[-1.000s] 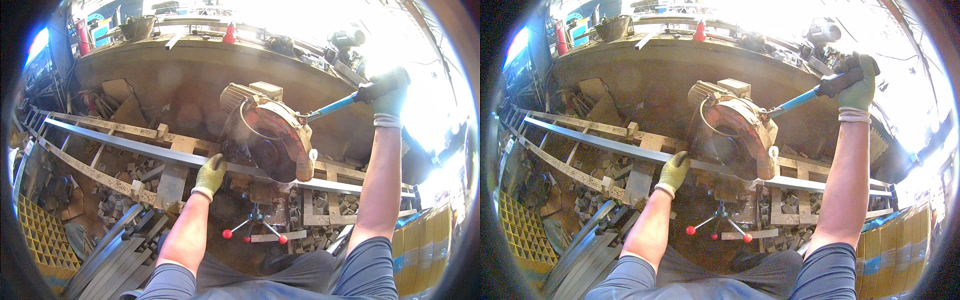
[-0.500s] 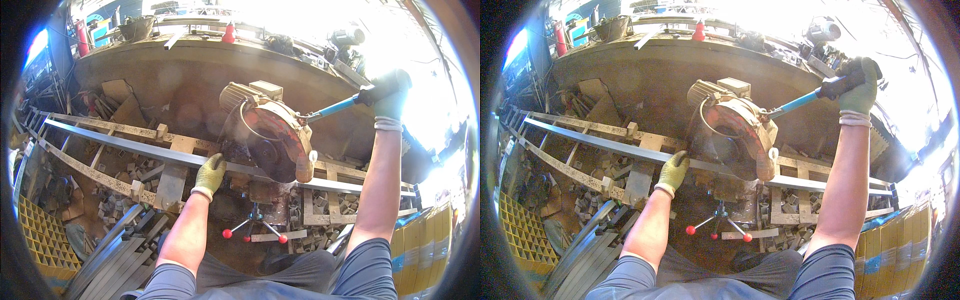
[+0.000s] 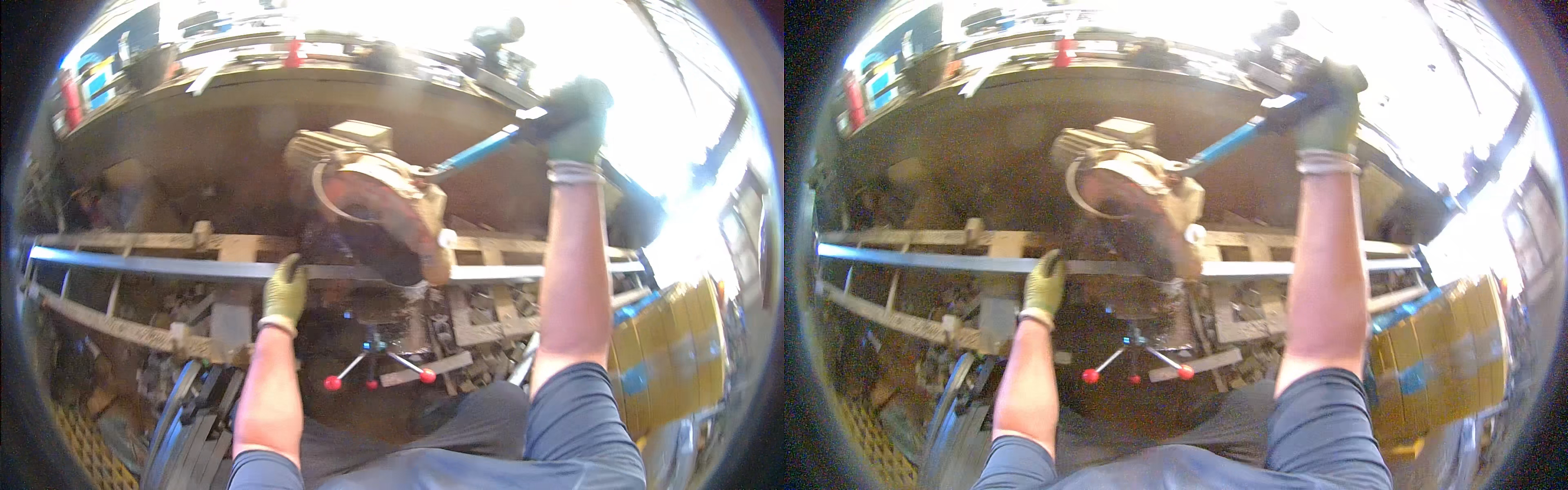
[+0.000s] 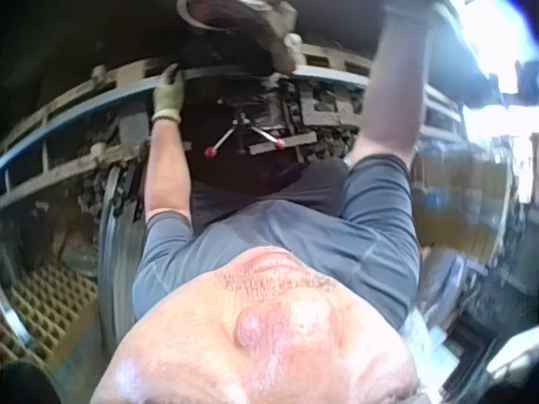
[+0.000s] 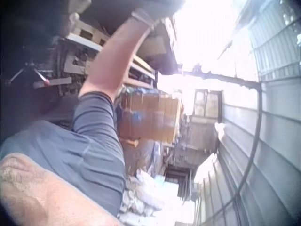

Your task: The person repeatedly positions long metal bars under a chop saw, secures them with a clamp, and cuts them. After each cut, the person removes the cut piece and places it aside, then retrieves another bar to repeat the process.

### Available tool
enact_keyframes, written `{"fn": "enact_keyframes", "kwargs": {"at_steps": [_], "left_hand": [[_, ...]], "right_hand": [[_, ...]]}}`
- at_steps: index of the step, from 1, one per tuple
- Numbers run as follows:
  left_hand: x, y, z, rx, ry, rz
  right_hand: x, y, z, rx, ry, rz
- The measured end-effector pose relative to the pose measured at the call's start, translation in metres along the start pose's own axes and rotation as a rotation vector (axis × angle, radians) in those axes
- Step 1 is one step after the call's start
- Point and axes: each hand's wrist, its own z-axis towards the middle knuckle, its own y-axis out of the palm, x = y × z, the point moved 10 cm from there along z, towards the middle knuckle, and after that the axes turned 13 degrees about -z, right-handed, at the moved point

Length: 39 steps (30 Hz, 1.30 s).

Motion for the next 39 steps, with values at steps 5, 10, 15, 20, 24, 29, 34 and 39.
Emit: {"fn": "enact_keyframes", "kwargs": {"at_steps": [5, 10, 15, 20, 24, 29, 34, 39], "left_hand": [[-0.016, 0.007, 0.006, -0.03, -0.07, -0.139], [-0.025, 0.007, 0.009, -0.031, -0.069, -0.205], [-0.026, 0.016, 0.01, -0.064, -0.087, -0.303], [-0.032, 0.004, 0.014, -0.063, -0.113, -0.261], [-0.031, 0.005, 0.018, -0.07, -0.095, -0.231], [0.0, 0.004, 0.008, -0.058, -0.092, -0.081], [-0.003, 0.002, 0.012, -0.062, -0.055, -0.108], [-0.008, 0.005, 0.011, -0.066, -0.093, -0.169]], "right_hand": [[-0.011, 0.002, 0.002, -0.023, -0.022, 0.154], [-0.014, 0.001, 0.0, -0.077, -0.021, 0.223], [0.005, -0.025, 0.008, 0.002, 0.04, 0.223], [-0.017, 0.001, -0.015, -0.001, -0.015, 0.257], [-0.032, 0.001, -0.012, -0.124, -0.136, 0.202], [-0.03, -0.01, -0.026, 0.03, -0.099, 0.201], [-0.026, -0.019, -0.022, 0.012, -0.117, 0.213], [-0.024, -0.022, -0.03, 0.044, -0.082, 0.235]]}}
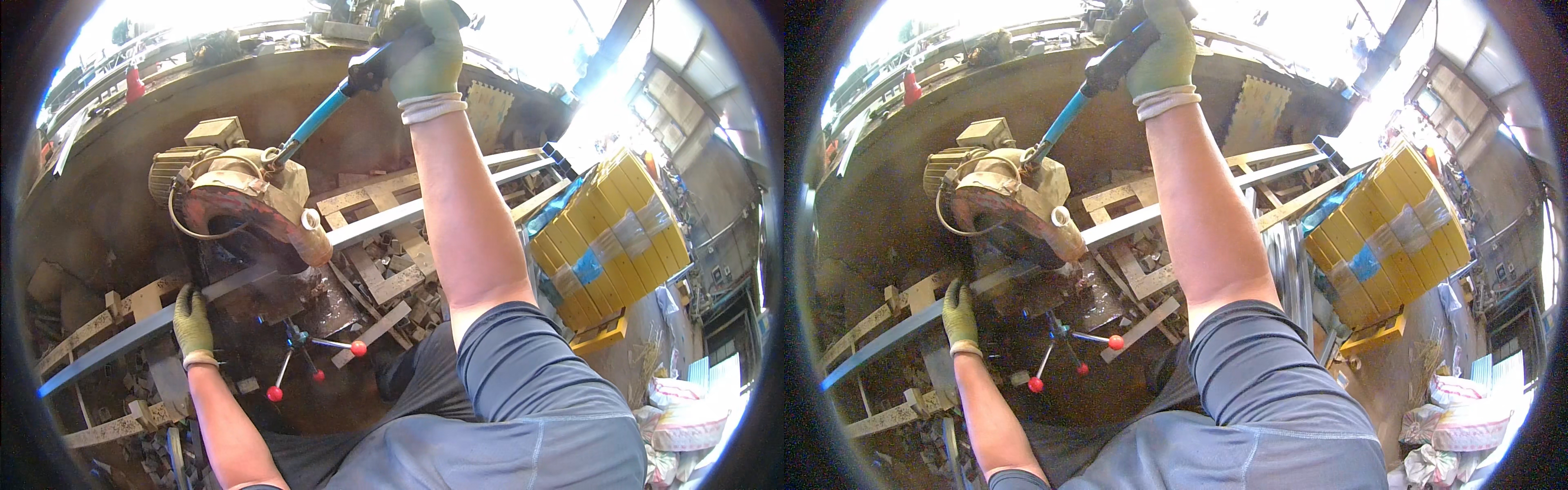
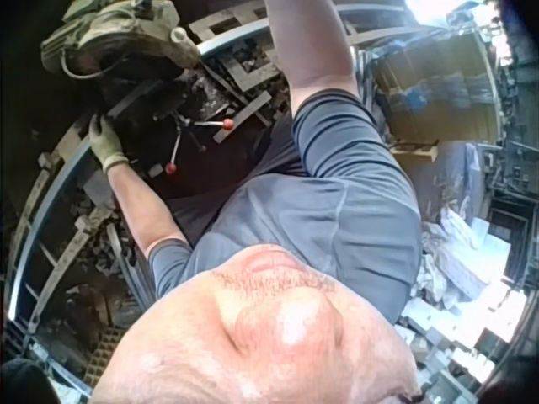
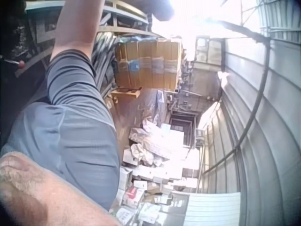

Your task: The person repeatedly positions long metal bars under a chop saw, secures them with a clamp, and cuts them. After each cut, the person removes the cut piece and places it aside, then retrieves another bar to repeat the process.

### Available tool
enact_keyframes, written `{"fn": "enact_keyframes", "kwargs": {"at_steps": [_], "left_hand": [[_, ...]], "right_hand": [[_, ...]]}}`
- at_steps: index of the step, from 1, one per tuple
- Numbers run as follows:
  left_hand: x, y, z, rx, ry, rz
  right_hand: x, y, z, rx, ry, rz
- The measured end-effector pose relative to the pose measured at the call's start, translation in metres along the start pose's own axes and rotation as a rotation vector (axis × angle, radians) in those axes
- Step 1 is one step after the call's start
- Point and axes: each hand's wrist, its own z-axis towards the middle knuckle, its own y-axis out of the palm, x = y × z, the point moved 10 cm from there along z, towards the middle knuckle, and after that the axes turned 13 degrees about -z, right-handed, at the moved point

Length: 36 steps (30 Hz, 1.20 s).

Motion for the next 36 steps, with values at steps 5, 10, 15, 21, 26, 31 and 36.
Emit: {"fn": "enact_keyframes", "kwargs": {"at_steps": [5, 10, 15, 21, 26, 31, 36], "left_hand": [[-0.001, -0.003, 0.005, 0.014, 0.009, 0.006], [0.014, -0.001, -0.005, 0.012, 0.0, 0.1], [0.022, 0.003, -0.006, 0.012, -0.008, 0.133], [0.014, -0.002, -0.002, 0.031, 0.025, 0.139], [0.011, 0.002, -0.001, 0.017, 0.023, 0.123], [0.007, -0.005, -0.001, 0.037, 0.021, 0.112], [0.006, 0.002, 0.001, 0.014, 0.038, 0.141]], "right_hand": [[0.001, -0.005, -0.003, -0.018, 0.007, 0.034], [-0.002, -0.012, -0.013, 0.018, 0.022, 0.012], [-0.009, -0.021, -0.016, -0.03, -0.054, -0.008], [0.004, -0.051, -0.011, 0.022, 0.016, -0.006], [-0.001, -0.049, -0.011, -0.011, 0.003, -0.015], [-0.005, -0.032, -0.024, -0.01, 0.016, -0.011], [-0.001, -0.047, -0.014, -0.007, 0.023, 0.011]]}}
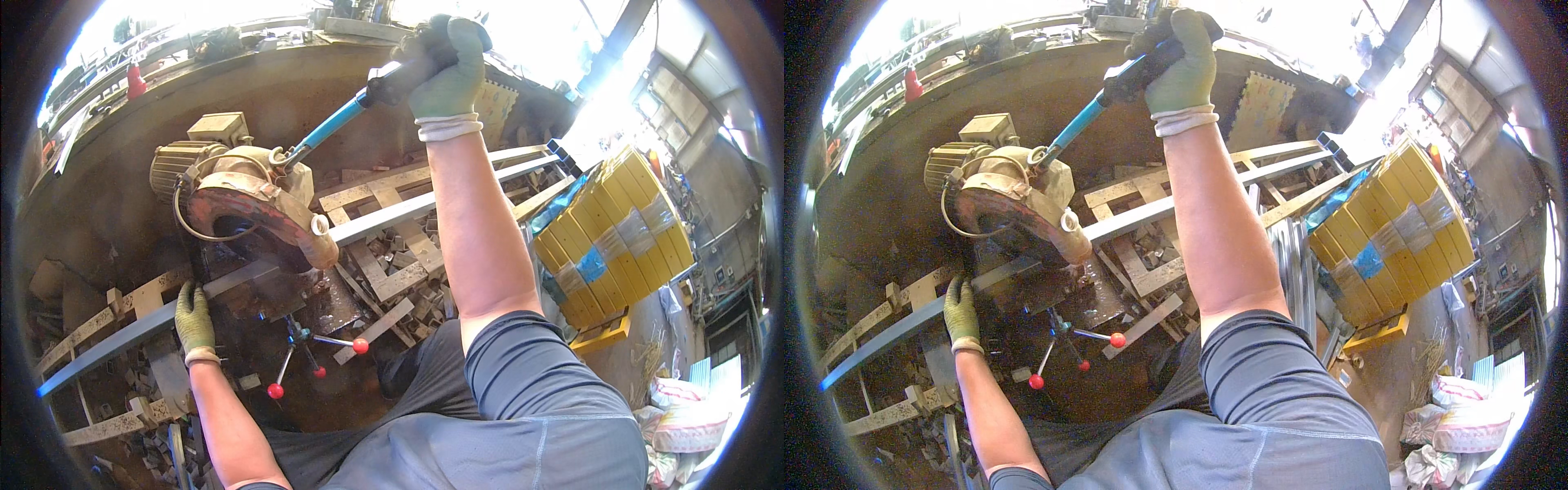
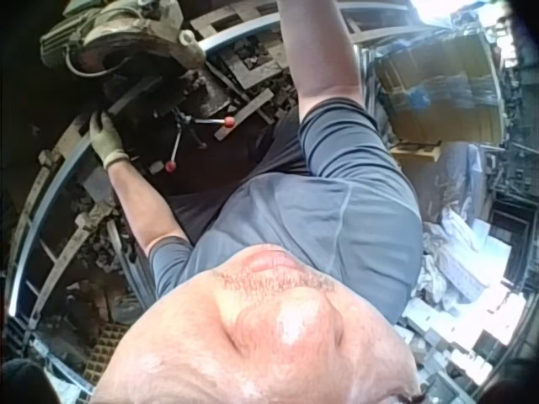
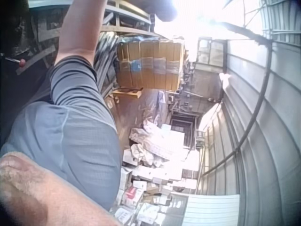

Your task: The person repeatedly positions long metal bars under a chop saw, secures them with a clamp, and cuts them. After each cut, the person removes the cut piece and places it aside, then retrieves another bar to repeat the process.

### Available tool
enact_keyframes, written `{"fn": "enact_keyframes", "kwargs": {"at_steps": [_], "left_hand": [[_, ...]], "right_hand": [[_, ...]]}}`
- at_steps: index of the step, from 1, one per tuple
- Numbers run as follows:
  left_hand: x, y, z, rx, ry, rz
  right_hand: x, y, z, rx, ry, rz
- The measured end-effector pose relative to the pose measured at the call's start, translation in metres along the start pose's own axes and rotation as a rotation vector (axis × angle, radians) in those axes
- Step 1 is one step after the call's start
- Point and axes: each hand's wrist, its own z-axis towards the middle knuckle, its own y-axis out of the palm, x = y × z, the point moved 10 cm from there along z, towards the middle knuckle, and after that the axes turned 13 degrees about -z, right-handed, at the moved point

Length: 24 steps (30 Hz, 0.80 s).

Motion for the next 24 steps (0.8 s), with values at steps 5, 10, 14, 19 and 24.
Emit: {"fn": "enact_keyframes", "kwargs": {"at_steps": [5, 10, 14, 19, 24], "left_hand": [[-0.003, -0.003, 0.0, 0.005, -0.002, -0.029], [-0.004, -0.005, -0.001, 0.015, -0.026, -0.045], [0.002, 0.0, -0.002, 0.004, 0.005, -0.038], [-0.002, -0.003, 0.0, -0.004, -0.02, -0.046], [-0.001, -0.005, 0.0, 0.014, -0.006, -0.076]], "right_hand": [[0.0, -0.004, -0.003, 0.044, -0.023, -0.039], [0.002, -0.002, -0.003, 0.025, -0.006, -0.014], [-0.003, -0.005, 0.0, -0.012, -0.029, -0.021], [-0.01, 0.011, -0.011, 0.016, -0.054, -0.039], [-0.012, 0.012, -0.015, 0.008, -0.028, -0.087]]}}
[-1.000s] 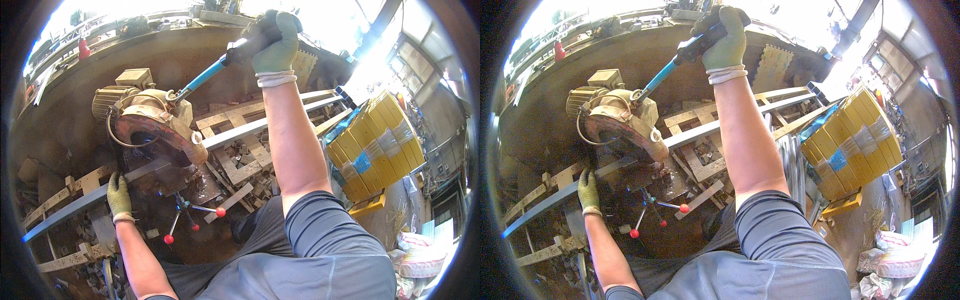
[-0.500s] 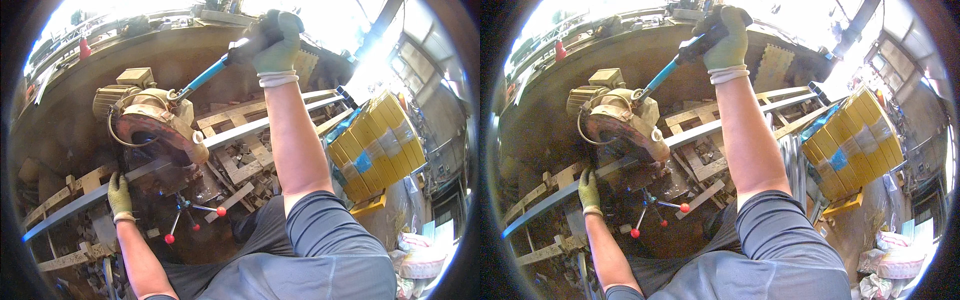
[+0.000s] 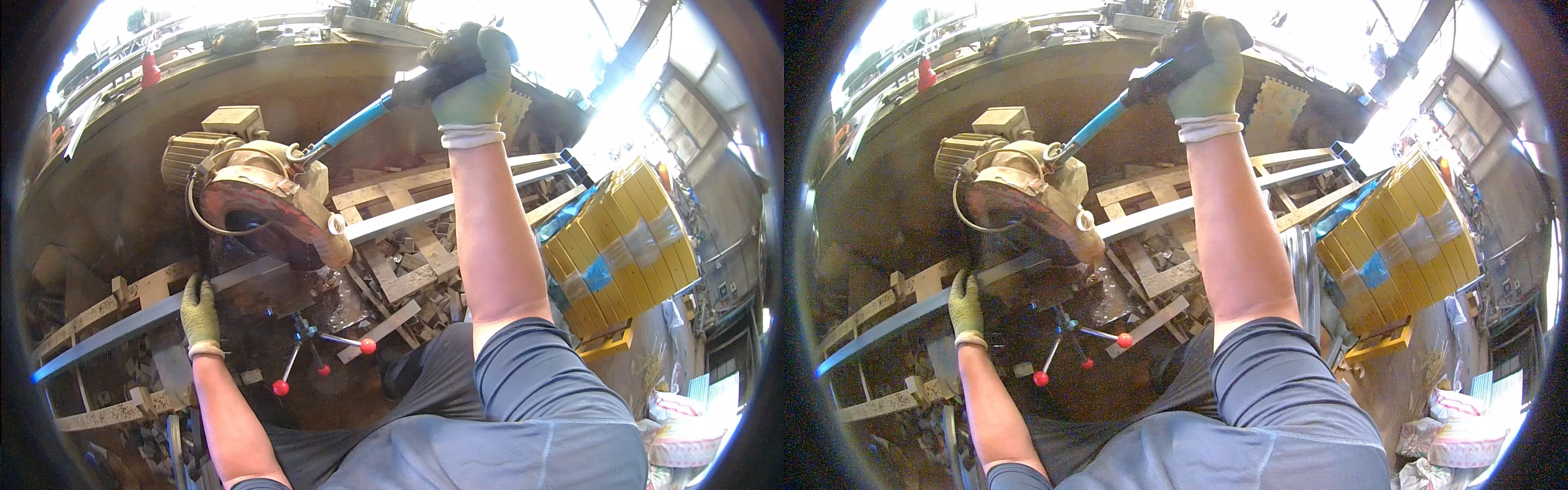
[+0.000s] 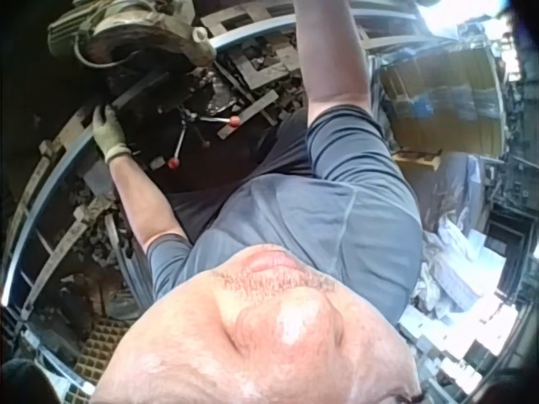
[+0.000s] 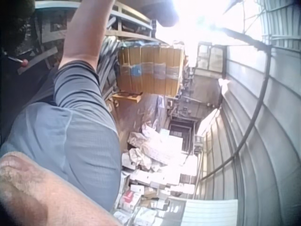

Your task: The person repeatedly positions long metal bars under a chop saw, secures them with a clamp, and cuts them. After each cut, the person removes the cut piece and places it aside, then retrieves another bar to repeat the process.

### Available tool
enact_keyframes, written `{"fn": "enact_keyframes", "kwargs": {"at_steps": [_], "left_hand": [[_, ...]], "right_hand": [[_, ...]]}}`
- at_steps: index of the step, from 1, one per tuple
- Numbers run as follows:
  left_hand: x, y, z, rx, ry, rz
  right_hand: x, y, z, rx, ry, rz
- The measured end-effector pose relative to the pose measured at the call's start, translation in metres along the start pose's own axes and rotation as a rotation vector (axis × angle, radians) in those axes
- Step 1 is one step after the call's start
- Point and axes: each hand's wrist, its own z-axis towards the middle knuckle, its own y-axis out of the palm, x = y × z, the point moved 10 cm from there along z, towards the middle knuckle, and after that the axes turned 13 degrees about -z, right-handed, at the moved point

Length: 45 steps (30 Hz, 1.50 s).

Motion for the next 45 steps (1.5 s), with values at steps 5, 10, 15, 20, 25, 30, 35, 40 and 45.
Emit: {"fn": "enact_keyframes", "kwargs": {"at_steps": [5, 10, 15, 20, 25, 30, 35, 40, 45], "left_hand": [[0.004, 0.0, -0.003, 0.005, -0.037, -0.002], [0.003, 0.001, -0.002, 0.006, -0.015, 0.008], [0.007, 0.002, -0.005, -0.003, -0.025, 0.026], [0.005, 0.0, -0.005, 0.014, -0.046, -0.031], [0.015, 0.003, -0.009, 0.014, -0.045, 0.03], [0.012, 0.0, -0.008, 0.015, -0.049, 0.016], [0.005, -0.002, -0.003, 0.014, -0.025, 0.015], [0.0, -0.003, -0.003, 0.024, -0.033, -0.023], [0.01, 0.001, -0.005, 0.014, -0.035, 0.012]], "right_hand": [[0.001, -0.001, -0.001, 0.032, 0.014, 0.027], [0.002, -0.003, 0.003, 0.015, -0.001, 0.041], [0.003, -0.001, 0.002, -0.008, 0.003, 0.053], [0.0, -0.002, 0.0, 0.009, -0.019, 0.037], [-0.001, -0.006, 0.001, -0.016, -0.048, 0.036], [0.003, -0.01, 0.001, 0.003, -0.026, 0.059], [0.003, -0.016, -0.004, 0.038, -0.021, 0.071], [0.002, -0.013, -0.009, 0.038, 0.014, 0.111], [-0.003, -0.012, -0.007, -0.019, -0.024, 0.057]]}}
